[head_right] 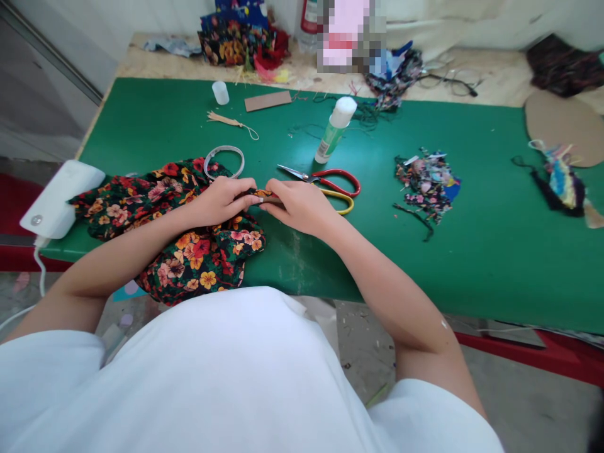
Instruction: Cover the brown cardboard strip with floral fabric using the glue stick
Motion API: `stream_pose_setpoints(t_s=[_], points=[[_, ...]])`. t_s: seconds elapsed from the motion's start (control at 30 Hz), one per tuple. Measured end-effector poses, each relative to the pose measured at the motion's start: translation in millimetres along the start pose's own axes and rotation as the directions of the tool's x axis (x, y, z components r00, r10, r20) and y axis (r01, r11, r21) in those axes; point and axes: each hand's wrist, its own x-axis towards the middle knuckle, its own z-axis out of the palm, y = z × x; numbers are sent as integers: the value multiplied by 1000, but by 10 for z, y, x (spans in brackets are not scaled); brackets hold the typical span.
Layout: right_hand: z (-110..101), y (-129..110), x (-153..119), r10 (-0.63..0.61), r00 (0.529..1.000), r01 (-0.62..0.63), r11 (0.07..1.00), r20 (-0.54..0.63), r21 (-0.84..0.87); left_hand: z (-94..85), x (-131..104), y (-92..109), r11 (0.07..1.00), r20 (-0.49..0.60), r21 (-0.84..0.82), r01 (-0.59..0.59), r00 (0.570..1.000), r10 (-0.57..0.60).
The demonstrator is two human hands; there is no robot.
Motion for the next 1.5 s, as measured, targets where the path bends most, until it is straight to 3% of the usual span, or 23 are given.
stream_pose_setpoints(t_s=[0.2, 0.47, 0.6, 0.73, 0.83, 0.9, 1.0, 1.07, 1.13, 1.23, 1.33, 1.43, 1.5], points=[[18, -41, -5, 15, 1000, -13, 992, 15, -126, -3, -1, 13, 999, -17, 18, -34, 999, 35], [115, -26, 0, -113, 983, 92, 985, -143, -145, -8, -6, 24, 996, -22, -91, -2, 1000, 0], [179, -22, 24, -40, 974, 16, 994, -221, -112, 6, 6, 16, 992, -16, -129, 1, 1000, -3], [162, 9, 184, 74, 982, -75, 997, -171, 3, -15, 104, -1, 936, 18, -322, 141, 990, -143], [100, 71, 373, 154, 986, -144, 980, -61, 138, -60, 262, 9, 813, 70, -499, 301, 949, -308], [65, 130, 484, 166, 986, -158, 930, 6, 332, -73, 383, 40, 723, 102, -578, 377, 913, -394], [49, 208, 570, 142, 989, -132, 701, 45, 701, -10, 529, 99, 609, 59, -702, 368, 883, -466], [61, 229, 571, 152, 986, -141, 526, 71, 838, 87, 578, 110, 575, 31, -748, 332, 883, -469], [86, 219, 544, 155, 985, -136, 440, 74, 888, 191, 583, 81, 590, -16, -756, 284, 892, -451], [127, 176, 489, 105, 994, -46, 463, -3, 885, 284, 534, -14, 659, -77, -723, 209, 923, -378], [156, 141, 434, 79, 988, 61, 580, -131, 812, 286, 470, -94, 732, -58, -658, 179, 957, -285], [164, 124, 385, 107, 974, 76, 676, -200, 733, 266, 436, -116, 756, -26, -628, 185, 966, -259], [161, 120, 366, 127, 973, 59, 665, -191, 744, 264, 429, -108, 744, -29, -645, 173, 968, -250]])
